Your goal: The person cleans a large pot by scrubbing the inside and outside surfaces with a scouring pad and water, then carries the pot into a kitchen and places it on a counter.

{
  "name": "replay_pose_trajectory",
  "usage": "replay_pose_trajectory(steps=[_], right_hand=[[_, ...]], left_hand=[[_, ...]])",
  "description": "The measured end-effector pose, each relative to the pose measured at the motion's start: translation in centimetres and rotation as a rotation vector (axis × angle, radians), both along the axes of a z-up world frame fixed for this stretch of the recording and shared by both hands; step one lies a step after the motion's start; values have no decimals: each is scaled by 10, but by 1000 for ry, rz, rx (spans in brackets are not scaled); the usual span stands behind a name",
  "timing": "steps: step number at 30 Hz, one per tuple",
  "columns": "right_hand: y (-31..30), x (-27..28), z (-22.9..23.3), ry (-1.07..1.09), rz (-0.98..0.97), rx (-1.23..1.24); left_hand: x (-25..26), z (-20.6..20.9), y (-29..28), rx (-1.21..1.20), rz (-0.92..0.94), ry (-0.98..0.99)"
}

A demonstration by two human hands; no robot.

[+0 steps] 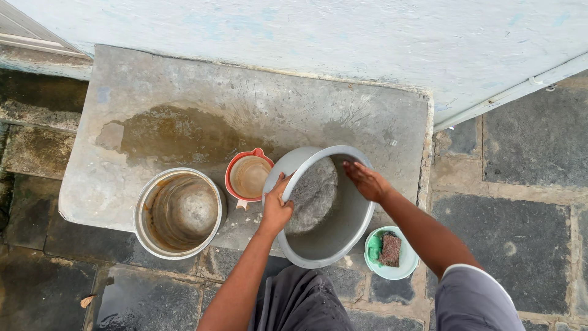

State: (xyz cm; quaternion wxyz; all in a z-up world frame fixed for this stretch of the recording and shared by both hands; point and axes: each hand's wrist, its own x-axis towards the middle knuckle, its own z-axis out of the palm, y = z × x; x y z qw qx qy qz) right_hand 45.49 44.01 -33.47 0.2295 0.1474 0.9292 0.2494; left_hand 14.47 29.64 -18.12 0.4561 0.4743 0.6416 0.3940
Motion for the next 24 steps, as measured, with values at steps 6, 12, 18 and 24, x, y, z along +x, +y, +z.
replay_pose_trajectory(steps=[6, 12, 18, 24], right_hand=[[66, -63, -49, 2, 383, 302], [-67, -71, -11, -467, -468, -239], [-178, -193, -9, 118, -1414, -1105], [-157, -211, 94, 1987, -1485, -2177]], left_hand=[[4, 11, 10, -20, 2, 45], [19, 23, 11, -139, -26, 124], [13, -28, -2, 62, 61, 48], [15, -38, -6, -20, 99, -110]])
